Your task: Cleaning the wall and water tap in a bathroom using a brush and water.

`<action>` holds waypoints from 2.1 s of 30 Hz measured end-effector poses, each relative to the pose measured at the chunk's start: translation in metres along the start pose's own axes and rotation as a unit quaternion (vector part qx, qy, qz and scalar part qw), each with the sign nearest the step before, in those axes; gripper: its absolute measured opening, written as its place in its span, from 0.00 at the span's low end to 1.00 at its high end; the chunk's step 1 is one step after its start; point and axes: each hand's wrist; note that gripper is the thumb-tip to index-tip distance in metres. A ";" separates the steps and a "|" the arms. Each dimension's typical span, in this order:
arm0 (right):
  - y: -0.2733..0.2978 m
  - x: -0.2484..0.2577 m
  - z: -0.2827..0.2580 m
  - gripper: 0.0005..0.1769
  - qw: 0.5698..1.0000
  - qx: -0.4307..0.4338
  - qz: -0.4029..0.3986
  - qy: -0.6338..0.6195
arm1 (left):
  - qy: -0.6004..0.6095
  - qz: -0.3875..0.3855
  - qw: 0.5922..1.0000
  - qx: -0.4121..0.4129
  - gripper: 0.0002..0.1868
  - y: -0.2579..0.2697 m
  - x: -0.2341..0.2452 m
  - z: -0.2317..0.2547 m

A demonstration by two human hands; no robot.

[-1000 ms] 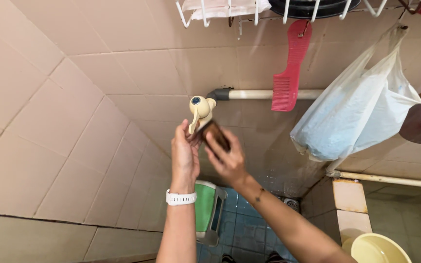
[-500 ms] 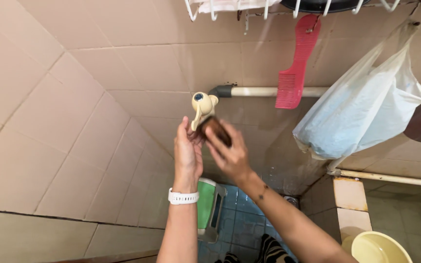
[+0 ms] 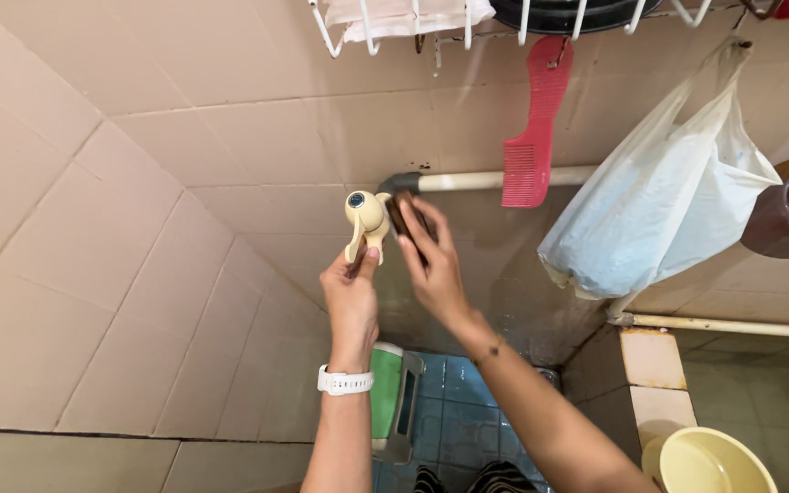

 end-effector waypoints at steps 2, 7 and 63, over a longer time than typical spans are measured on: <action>0.013 0.000 0.009 0.25 1.000 -0.011 0.004 0.021 | -0.005 -0.007 1.000 -0.002 0.14 0.005 0.000 0.016; 0.019 -0.022 0.004 0.22 0.996 0.014 -0.001 0.093 | 0.015 -0.034 0.999 -0.004 0.16 0.006 -0.006 0.037; 0.056 -0.022 -0.049 0.22 0.731 -0.445 0.189 -0.482 | 0.130 -0.063 0.957 0.250 0.24 0.028 0.030 -0.032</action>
Point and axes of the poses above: each hand's wrist, its own y-axis away from the middle knuckle, its own x-axis out of the back of the hand, z = x × y, and after that the axes turned 15 degrees about -y, right-handed
